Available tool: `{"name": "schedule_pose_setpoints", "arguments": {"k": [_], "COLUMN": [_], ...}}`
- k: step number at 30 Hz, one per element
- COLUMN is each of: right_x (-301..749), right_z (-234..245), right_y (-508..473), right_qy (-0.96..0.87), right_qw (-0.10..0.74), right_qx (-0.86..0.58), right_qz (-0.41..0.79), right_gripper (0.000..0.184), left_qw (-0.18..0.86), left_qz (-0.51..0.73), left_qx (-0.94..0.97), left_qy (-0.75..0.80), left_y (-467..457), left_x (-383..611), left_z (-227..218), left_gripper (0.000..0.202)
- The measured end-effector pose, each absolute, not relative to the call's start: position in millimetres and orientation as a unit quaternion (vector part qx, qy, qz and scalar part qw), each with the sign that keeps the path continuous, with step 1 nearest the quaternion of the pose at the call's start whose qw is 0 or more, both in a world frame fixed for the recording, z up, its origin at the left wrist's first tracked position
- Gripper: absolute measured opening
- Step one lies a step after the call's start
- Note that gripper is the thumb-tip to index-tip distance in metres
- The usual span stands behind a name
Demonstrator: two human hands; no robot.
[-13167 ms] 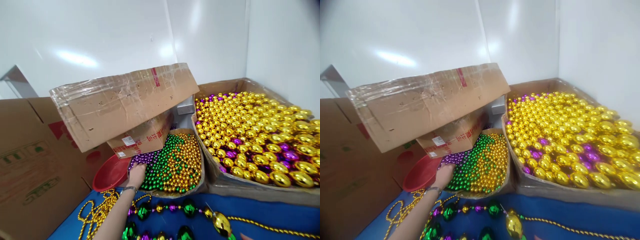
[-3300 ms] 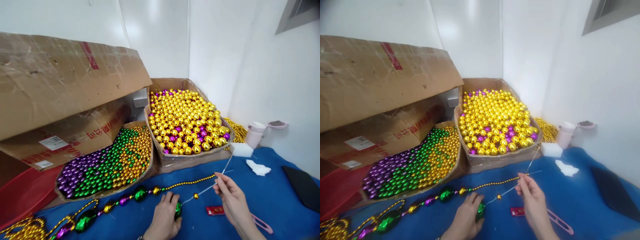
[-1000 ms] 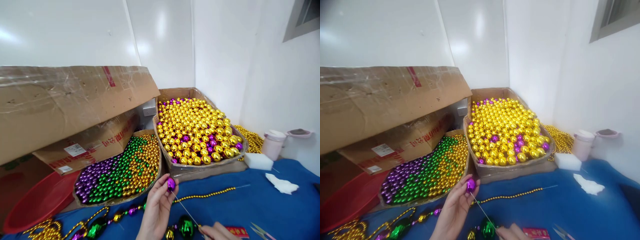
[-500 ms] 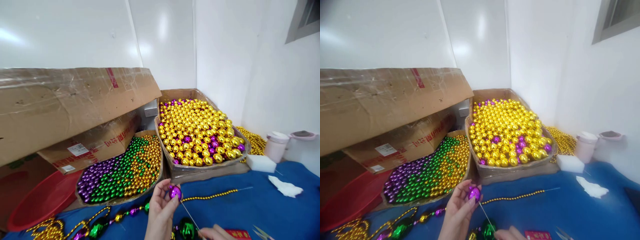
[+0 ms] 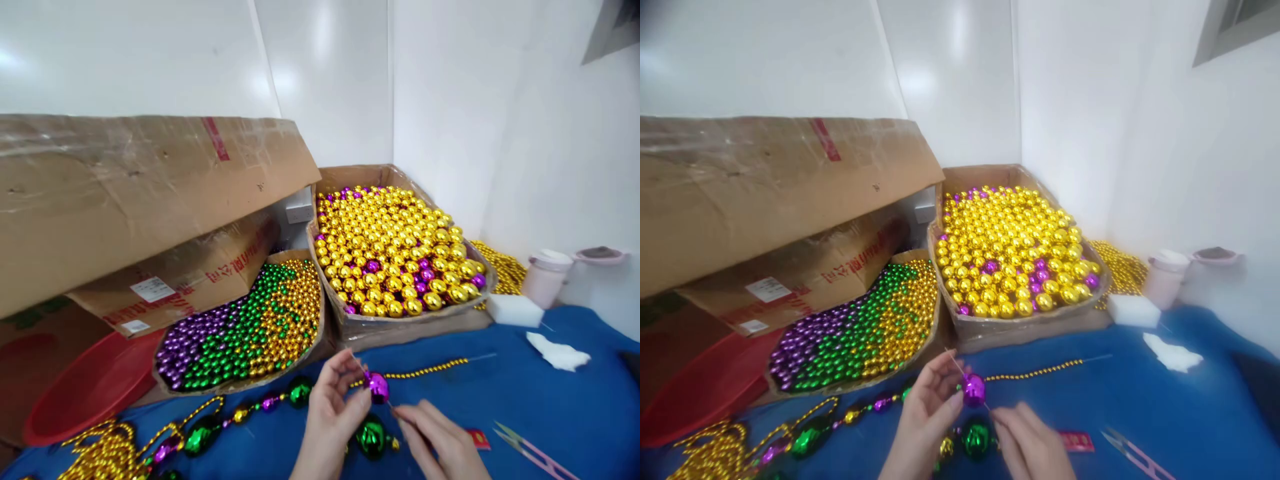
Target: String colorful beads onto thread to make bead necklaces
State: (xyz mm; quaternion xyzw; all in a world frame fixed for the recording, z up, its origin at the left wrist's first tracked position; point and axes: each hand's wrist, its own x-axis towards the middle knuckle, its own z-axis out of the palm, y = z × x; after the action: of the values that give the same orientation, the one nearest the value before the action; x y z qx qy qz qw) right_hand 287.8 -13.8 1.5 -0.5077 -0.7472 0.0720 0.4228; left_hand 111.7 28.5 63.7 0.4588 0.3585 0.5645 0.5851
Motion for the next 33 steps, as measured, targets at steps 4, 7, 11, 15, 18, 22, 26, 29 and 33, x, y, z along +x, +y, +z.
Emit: {"name": "schedule_pose_setpoints", "arguments": {"k": [4,7,11,15,18,22,26,29,33], "right_x": [304,306,305,308,311,316,330,346,358], "right_z": [20,22,17,15,13,9,2,-6,-15], "right_y": [-16,-17,-15,-14,-16,-17,-13,-10,-10], "right_qy": [-0.710,-0.683,-0.672,-0.663,-0.652,-0.620,-0.578,-0.527,-0.472], "right_qw": [0.434,0.451,0.470,0.477,0.482,0.497,0.521,0.546,0.580], "right_qx": [-0.522,-0.528,-0.515,-0.516,-0.523,-0.533,-0.549,-0.568,-0.579], "right_qz": [0.187,0.226,0.247,0.258,0.262,0.291,0.306,0.319,0.323], "right_gripper": [0.024,0.021,0.018,0.014,0.014,0.014,0.017,0.022,0.024], "left_qw": [0.560,0.566,0.570,0.522,0.373,0.177,0.147,0.123,0.095], "left_qz": [0.518,0.493,0.498,0.466,0.343,0.130,0.083,0.054,0.040], "left_qx": [0.494,0.507,0.517,0.589,0.744,0.863,0.877,0.889,0.895], "left_qy": [0.418,0.424,0.399,0.404,0.436,0.455,0.449,0.438,0.435], "left_y": [26,27,29,33,33,29,25,25,26], "left_x": [108,113,125,130,127,120,107,94,78], "left_z": [65,63,66,64,46,14,-3,-6,-6], "left_gripper": [0.033,0.031,0.032,0.030,0.034,0.044,0.043,0.049,0.056]}}
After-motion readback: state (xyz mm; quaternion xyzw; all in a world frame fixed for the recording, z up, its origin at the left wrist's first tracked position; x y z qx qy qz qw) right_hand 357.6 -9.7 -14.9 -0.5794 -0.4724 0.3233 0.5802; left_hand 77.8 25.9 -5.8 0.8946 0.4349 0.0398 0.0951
